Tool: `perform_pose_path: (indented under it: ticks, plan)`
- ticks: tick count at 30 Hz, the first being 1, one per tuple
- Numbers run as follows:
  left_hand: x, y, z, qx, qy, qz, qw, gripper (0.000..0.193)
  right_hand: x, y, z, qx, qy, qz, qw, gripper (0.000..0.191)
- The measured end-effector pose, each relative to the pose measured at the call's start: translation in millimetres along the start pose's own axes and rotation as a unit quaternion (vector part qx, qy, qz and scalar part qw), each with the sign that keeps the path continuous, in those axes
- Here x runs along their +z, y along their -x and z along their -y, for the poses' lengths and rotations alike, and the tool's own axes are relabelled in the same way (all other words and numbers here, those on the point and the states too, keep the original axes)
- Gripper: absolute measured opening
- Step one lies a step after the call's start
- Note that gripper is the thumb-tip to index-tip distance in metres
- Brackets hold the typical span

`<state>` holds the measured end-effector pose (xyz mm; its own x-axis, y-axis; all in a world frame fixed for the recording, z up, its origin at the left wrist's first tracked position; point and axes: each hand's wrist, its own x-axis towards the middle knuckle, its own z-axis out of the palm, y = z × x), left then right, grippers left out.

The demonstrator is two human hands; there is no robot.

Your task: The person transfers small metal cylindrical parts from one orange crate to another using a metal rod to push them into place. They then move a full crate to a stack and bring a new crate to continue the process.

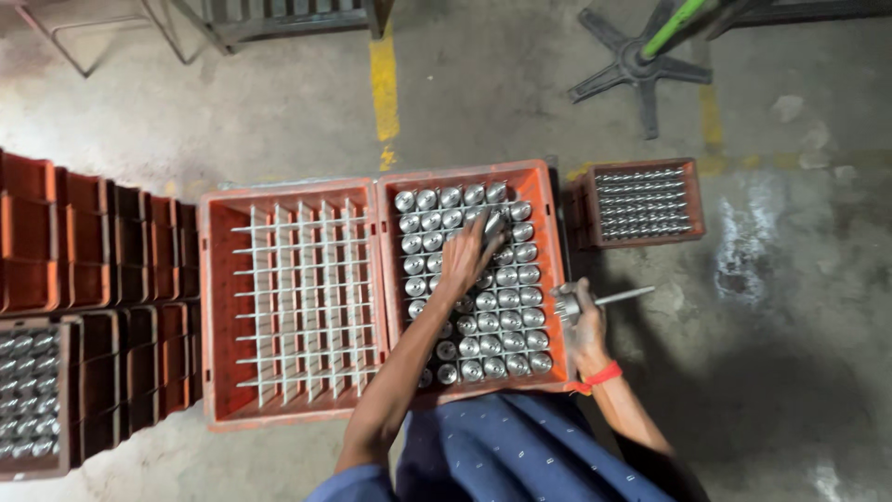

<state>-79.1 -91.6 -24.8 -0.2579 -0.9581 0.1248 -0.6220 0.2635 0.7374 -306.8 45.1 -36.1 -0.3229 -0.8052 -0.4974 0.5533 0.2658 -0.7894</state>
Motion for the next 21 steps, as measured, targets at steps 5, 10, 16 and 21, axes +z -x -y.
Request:
perform_pose_path:
  ticks: [5,10,16,21]
  plan:
    - [17,-51,-14,0.118,-0.068,-0.061,0.989,0.067,-6,23,-15,-0.003,-0.006,0.006,1.000,0.033]
    - [-7,39,-28,0.047,0.123,-0.165,0.978,0.022,-10,58,-16,0.017,0.008,-0.036,0.999,0.033]
    - [-77,210,-35,-0.087,0.051,-0.244,0.964,0.021,-63,109,-37,0.009,0.083,0.118,0.989,0.043]
    - [-88,266,-53,-0.108,-0.023,-0.018,0.994,0.048,-89,135,-94,0.153,0.193,0.156,0.957,0.064]
